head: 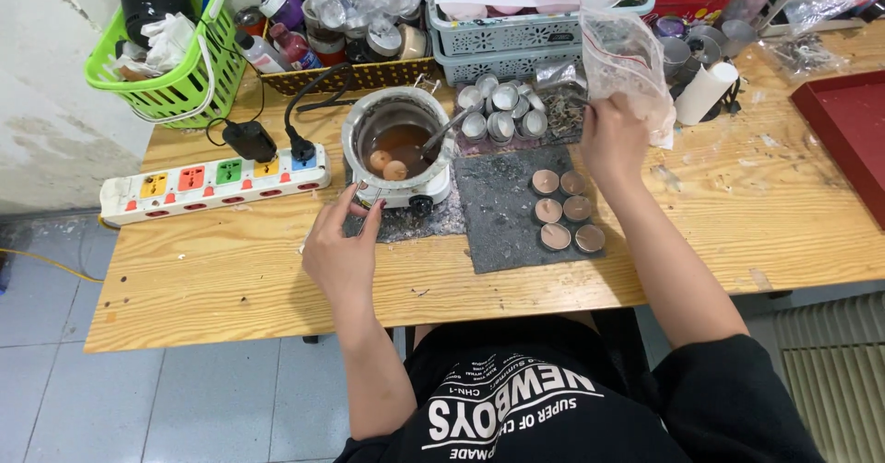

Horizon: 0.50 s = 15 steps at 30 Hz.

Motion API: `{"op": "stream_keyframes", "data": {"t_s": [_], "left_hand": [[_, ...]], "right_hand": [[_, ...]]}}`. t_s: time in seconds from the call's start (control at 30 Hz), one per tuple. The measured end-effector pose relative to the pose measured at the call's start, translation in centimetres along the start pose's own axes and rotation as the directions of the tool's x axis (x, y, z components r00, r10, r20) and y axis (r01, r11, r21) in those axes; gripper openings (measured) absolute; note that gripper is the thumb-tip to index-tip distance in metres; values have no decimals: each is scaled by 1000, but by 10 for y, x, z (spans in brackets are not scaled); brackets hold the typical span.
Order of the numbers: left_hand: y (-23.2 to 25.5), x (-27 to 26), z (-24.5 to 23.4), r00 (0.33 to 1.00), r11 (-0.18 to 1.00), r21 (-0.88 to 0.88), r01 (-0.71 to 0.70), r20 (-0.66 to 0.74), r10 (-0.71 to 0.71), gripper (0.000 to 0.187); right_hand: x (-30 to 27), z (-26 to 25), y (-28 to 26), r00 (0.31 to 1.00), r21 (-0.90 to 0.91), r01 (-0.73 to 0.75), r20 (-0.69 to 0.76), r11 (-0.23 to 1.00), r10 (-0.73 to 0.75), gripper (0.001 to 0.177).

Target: Melting and stirring wax in a small heating pot while preparing candle tins on a workbench.

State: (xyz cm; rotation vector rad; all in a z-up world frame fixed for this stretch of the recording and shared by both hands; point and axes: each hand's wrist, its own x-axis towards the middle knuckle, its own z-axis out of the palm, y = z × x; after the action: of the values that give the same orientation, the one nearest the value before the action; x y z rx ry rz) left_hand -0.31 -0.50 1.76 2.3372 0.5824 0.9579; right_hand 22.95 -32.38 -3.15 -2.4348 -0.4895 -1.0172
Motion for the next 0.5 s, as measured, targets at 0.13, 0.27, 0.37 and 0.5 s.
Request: {"op": "stream_keyframes", "data": {"t_s": [0.13,0.27,0.37,0.5], "left_hand": [[-4,0,1,999,999,-13,-30,-33,29,37],[-3,-3,1,1000,1000,-28,13,-2,-13,36],[-1,-1,1,1000,1000,-17,14,-7,-14,36],[-1,-1,0,1000,1000,-11,-19,-7,19,37]], "right_hand": [[-8,12,4,994,-131,4,109,991,10,14],[-15,-5,-2,981,-168,-76,162,983,104,18],[-14,-13,-5,985,-121,-107,125,987,122,18],[-13,-24,-11,991,-47,-96,89,994,100,15]]}}
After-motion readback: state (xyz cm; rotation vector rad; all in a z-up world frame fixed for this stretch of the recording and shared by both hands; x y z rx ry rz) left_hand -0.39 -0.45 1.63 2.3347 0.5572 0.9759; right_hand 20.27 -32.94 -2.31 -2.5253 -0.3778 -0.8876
